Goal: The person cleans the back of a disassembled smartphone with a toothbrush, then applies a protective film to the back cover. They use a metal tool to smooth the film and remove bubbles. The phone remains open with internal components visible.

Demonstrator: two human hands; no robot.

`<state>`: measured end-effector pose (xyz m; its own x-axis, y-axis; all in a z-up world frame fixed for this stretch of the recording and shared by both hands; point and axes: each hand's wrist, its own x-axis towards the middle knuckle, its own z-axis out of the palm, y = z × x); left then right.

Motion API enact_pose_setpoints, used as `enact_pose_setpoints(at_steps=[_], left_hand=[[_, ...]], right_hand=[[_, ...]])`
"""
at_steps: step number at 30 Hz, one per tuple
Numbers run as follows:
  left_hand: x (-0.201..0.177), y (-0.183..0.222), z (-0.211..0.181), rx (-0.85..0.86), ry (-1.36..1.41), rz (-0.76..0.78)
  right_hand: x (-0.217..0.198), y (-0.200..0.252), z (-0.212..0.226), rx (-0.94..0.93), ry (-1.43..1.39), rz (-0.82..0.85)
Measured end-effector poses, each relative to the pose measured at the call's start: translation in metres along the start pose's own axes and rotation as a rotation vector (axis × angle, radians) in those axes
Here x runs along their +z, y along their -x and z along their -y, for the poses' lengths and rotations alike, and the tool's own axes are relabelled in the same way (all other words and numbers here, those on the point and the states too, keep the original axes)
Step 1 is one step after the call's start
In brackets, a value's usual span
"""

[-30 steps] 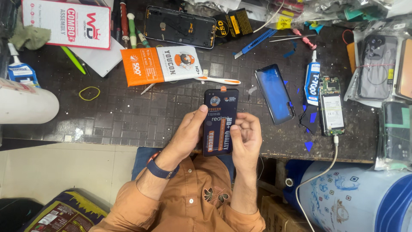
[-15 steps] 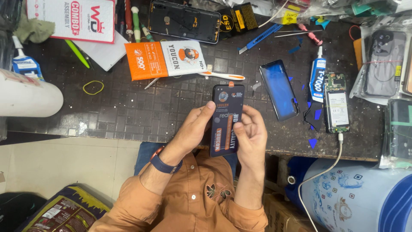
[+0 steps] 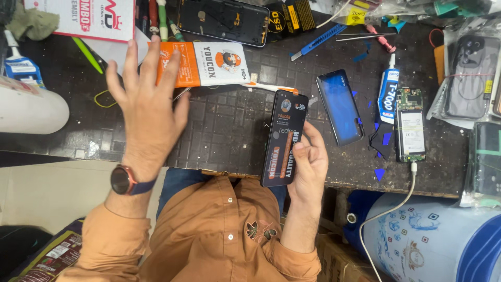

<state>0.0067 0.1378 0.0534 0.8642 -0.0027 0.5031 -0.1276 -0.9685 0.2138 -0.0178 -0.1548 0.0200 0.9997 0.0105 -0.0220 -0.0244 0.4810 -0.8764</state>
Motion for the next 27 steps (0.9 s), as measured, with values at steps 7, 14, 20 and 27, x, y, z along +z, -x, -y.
enact_pose_setpoints(at_steps=[7, 14, 20, 27], left_hand=[[0.001, -0.005, 0.005, -0.006, 0.140, -0.096], [-0.019, 0.006, -0.017, -0.070, 0.285, -0.205], [-0.018, 0.027, -0.050, 0.002, 0.312, -0.116], [-0.006, 0.043, -0.064, 0.041, 0.367, 0.050]], right_hand=[[-0.003, 0.001, 0.001, 0.000, -0.034, -0.007], [-0.009, 0.000, 0.002, 0.038, -0.091, 0.015], [-0.020, -0.001, 0.002, 0.138, -0.429, 0.000], [-0.026, -0.009, 0.002, 0.194, -0.734, 0.085]])
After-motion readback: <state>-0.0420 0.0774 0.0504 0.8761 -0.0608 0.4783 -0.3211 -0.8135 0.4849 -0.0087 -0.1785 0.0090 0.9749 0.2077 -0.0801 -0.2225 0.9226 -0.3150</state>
